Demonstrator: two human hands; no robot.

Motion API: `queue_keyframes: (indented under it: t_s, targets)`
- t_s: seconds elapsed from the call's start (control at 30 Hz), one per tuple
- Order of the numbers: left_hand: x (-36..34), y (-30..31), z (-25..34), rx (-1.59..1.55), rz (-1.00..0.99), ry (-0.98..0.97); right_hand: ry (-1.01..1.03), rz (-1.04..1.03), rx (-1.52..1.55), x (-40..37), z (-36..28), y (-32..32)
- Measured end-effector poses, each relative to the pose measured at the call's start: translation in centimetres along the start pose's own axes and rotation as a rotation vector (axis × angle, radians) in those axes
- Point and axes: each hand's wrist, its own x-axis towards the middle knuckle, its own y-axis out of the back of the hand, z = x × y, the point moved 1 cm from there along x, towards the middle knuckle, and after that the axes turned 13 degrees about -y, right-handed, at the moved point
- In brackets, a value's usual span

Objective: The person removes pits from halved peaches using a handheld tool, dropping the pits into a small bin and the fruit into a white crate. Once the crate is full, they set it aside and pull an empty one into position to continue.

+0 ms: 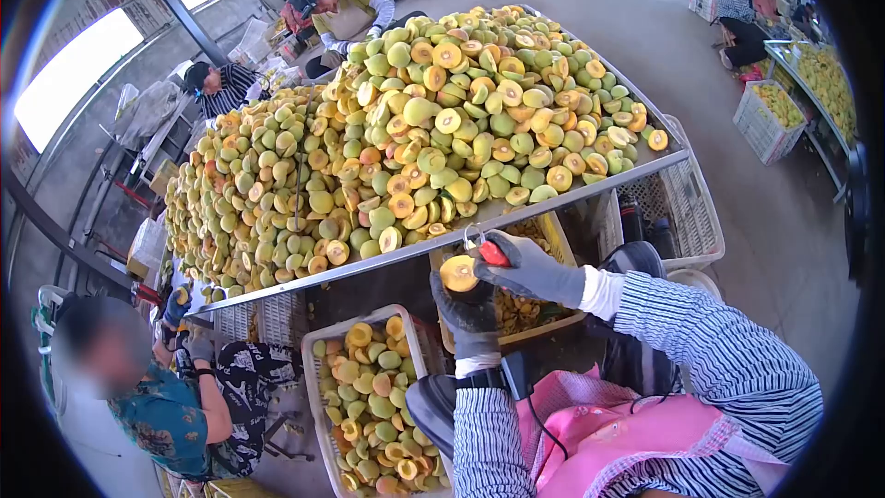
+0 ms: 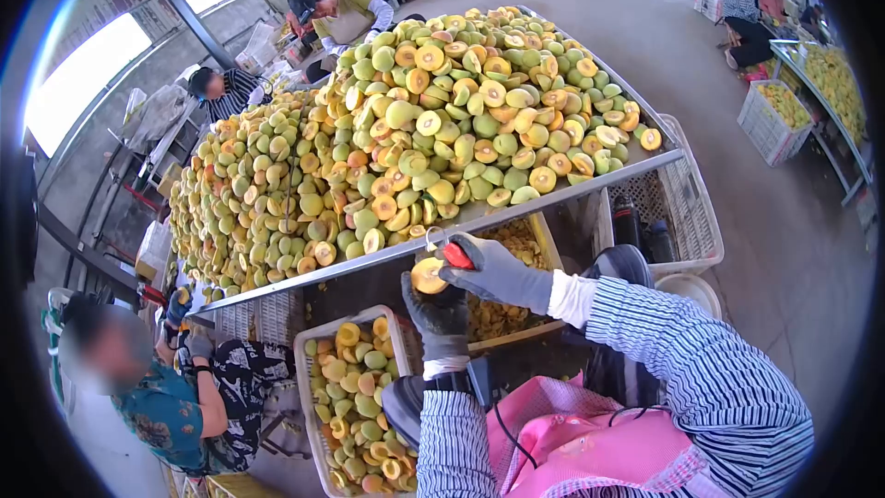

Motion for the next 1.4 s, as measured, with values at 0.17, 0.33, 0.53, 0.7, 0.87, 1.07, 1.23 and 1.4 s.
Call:
queue_keyframes:
  t_s: [0.17,0.33,0.53,0.7,0.87,1.07,1.23,1.4]
  targets:
    - [-3.9,-0.7,4.2,0.219,0.068,-0.152,0.023,-0.146,-0.692,-4.4,-0.6,-2.3]
    - [-6.7,-0.8,6.1,0.332,0.063,-0.254,0.038,-0.221,-0.561,-6.2,-1.1,-5.1]
    - [-9.4,-2.1,7.3,0.560,-0.001,-0.434,-0.041,-0.263,-0.564,-8.1,-1.2,-6.6]
    - [-9.2,-2.1,6.4,0.621,-0.110,-0.773,-0.243,-0.509,-0.166,-8.4,-2.2,-5.6]
    - [-8.7,-2.8,7.5,1.204,-0.422,-0.716,-0.479,-0.822,0.103,-6.8,0.2,-4.2]
    - [-6.9,-6.7,5.6,0.762,-0.216,-0.301,-0.814,-1.236,0.943,-6.1,1.9,-1.9]
    - [-2.1,-7.4,4.9,1.028,-0.249,0.088,-0.327,-0.823,-0.283,-1.7,0.3,2.5]
    - [0.2,-5.0,3.5,0.894,-0.067,0.035,-0.047,-0.217,-0.936,-1.5,1.8,4.3]
